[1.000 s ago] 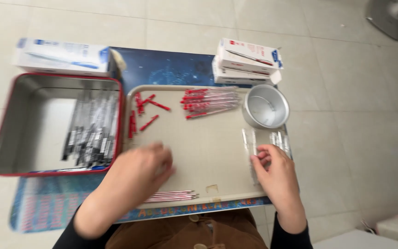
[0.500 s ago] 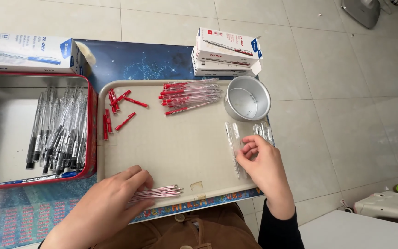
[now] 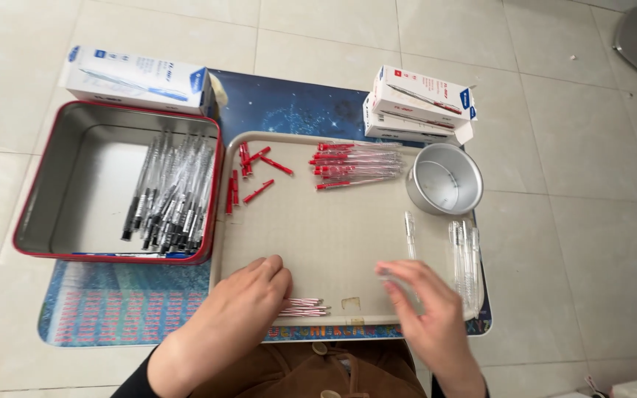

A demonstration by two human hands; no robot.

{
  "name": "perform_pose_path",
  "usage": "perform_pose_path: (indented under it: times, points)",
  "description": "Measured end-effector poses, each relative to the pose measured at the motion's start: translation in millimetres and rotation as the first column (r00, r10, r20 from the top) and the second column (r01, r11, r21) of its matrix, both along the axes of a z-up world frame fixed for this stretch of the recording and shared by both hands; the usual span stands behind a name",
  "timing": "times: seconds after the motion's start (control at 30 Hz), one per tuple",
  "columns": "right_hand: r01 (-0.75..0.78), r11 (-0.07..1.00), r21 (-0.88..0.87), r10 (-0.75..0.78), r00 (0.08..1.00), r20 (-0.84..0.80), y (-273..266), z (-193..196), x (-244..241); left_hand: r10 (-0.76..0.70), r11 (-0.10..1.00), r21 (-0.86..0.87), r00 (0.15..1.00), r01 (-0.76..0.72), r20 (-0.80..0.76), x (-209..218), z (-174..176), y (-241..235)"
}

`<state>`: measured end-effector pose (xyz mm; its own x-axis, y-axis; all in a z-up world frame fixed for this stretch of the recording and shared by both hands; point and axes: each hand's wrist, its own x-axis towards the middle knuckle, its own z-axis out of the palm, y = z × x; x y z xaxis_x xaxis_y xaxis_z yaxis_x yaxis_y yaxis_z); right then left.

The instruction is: Assembling ballpoint pens by inserting ink refills into clear barrels and attaching red caps.

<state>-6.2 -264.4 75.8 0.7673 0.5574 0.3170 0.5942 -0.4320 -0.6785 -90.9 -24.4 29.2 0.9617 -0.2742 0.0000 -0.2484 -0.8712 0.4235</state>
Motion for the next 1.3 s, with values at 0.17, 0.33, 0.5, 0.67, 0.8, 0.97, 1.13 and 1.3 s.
perform_pose_path:
  times: [0.17,0.33,0.5,0.67,0.8,0.97,1.13,1.3]
  points:
    - [-0.036,0.999,0.005,0.035,0.996,0.079,10,-13,-3,-0.038,0.998,0.052,0.996,0.034,0.079,-4,-3,0]
    - [0.009,1.0,0.015,-0.011,0.997,0.082,7,-14,1,-0.04,0.999,0.023,0.997,0.039,0.07,-5,7,-1]
    - [-0.022,0.999,0.039,0.02,0.997,0.071,6,-16,5,0.084,0.978,-0.192,0.996,-0.085,-0.014,-1,29,1]
    - [-0.025,0.998,0.056,0.022,0.998,0.056,7,-13,3,0.186,0.977,-0.171,0.893,-0.125,0.41,1,57,0]
    - [-0.039,0.997,0.064,0.038,0.999,0.026,8,-13,3,0.154,0.984,-0.011,0.819,-0.177,0.552,-1,58,-2]
    - [-0.004,0.998,0.06,0.006,1.0,-0.021,6,-13,1,0.159,0.985,-0.033,0.829,-0.168,0.537,-1,55,-1]
    - [0.035,0.998,0.042,-0.033,0.998,-0.055,5,-16,1,0.181,0.981,-0.031,0.832,-0.193,0.524,0,51,-1]
    - [0.007,0.999,0.051,-0.004,0.999,-0.05,5,-16,1,0.158,0.986,-0.026,0.849,-0.168,0.504,1,50,-3]
